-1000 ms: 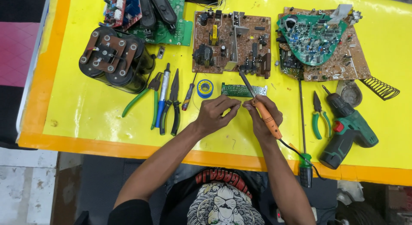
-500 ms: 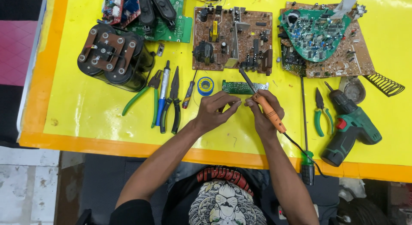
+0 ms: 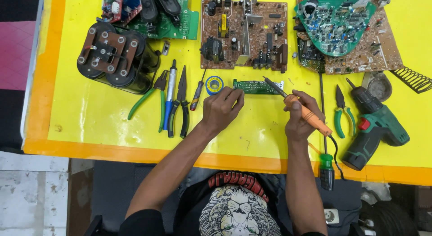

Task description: Soldering components on a printed circuit board using a handheld soldering iron at a repair bench.

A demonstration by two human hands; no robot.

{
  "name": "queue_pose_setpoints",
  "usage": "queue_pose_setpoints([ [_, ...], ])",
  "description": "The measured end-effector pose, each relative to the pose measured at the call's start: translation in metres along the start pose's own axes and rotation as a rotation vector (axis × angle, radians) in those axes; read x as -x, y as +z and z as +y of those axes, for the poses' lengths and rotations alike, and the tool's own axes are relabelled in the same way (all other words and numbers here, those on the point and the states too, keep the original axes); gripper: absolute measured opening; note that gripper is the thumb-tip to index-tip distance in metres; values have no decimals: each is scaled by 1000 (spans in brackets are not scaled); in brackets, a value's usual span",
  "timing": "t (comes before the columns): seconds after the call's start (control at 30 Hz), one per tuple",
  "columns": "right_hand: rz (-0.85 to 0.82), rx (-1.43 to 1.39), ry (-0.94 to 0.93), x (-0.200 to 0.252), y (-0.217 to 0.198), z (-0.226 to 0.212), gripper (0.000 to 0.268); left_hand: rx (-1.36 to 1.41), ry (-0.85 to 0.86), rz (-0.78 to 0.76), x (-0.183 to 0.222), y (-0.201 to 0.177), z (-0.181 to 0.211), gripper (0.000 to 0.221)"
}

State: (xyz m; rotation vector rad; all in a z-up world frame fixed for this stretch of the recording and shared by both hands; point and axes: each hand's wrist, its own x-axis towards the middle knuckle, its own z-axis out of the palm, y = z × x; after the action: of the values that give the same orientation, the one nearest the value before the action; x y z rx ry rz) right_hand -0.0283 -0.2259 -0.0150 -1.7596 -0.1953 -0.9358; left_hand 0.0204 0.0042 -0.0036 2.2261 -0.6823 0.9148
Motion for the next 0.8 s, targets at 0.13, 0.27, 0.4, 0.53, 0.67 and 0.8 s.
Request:
queue_pose_setpoints([
  [0.13, 45, 25, 31, 10, 0, 9, 40, -40, 13, 4, 2, 2, 0, 7],
  [0.27, 67, 75, 28, 10, 2, 12, 37, -101, 43, -10, 2, 4, 1, 8],
  [0.4, 53, 96, -10, 15, -10, 28, 35, -110, 23, -16, 4, 6, 1, 8],
  [0.53, 61, 91, 10, 15, -6, 24, 35, -112, 12, -27, 5, 7, 2, 8],
  [0.67, 47, 88, 16, 14, -2, 16, 36, -98, 4, -33, 7, 9, 1, 8],
  [0.8, 27, 124, 26, 21, -15, 34, 37, -81, -8, -41, 10, 14, -1, 7],
])
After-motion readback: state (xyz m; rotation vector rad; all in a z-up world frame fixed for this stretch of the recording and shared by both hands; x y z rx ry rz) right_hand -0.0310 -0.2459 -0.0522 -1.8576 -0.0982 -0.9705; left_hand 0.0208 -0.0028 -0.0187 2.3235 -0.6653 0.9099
